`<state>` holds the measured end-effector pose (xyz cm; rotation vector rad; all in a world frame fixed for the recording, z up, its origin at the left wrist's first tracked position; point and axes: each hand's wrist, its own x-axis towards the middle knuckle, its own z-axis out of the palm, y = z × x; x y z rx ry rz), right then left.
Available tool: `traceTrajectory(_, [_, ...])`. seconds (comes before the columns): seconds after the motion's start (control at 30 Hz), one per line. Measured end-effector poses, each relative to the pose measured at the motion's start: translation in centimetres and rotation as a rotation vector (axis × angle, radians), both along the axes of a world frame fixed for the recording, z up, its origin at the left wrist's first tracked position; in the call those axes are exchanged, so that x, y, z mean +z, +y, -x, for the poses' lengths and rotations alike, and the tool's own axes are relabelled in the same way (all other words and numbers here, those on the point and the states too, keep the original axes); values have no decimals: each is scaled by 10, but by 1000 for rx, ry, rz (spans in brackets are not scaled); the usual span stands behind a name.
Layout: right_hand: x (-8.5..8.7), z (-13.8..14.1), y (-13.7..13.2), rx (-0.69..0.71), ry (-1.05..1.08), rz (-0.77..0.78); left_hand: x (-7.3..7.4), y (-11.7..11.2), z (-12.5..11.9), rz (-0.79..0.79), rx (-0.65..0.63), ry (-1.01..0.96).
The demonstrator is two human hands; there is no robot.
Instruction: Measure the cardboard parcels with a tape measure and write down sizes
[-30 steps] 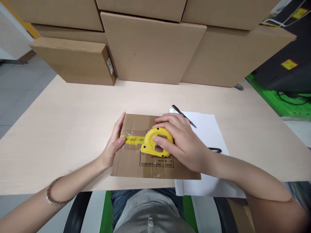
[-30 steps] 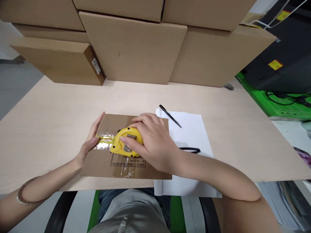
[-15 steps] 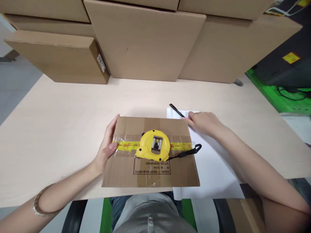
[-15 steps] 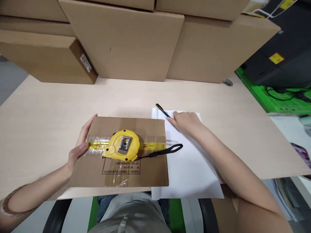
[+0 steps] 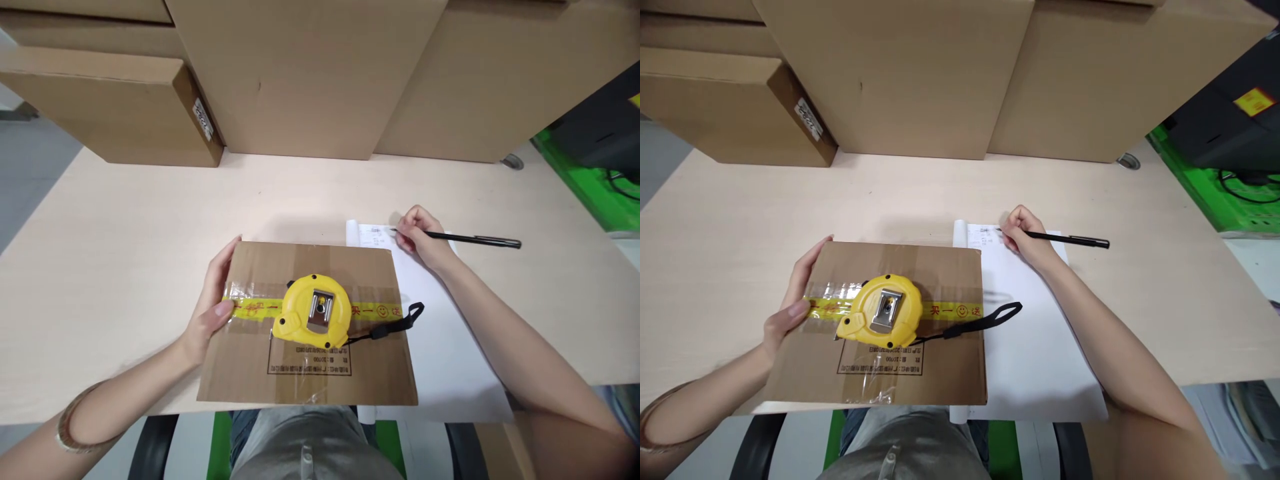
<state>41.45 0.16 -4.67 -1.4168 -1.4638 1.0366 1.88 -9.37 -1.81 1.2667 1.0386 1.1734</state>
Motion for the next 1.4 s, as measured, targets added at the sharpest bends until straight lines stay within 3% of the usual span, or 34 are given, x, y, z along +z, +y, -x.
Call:
traceTrajectory(0.3, [10, 3, 0, 67, -26, 125, 1, 3, 4, -6, -22, 24])
traceTrajectory(0.7, [6, 3, 0, 43, -70, 111, 2, 2, 3, 6, 2, 20])
traceTrajectory(1.1, [6, 4, 0, 44, -44, 110, -4, 3, 9, -56, -52, 29])
traceTrajectory(1.4, [7, 4, 0, 75, -115, 112, 0, 3, 6, -5, -25, 29])
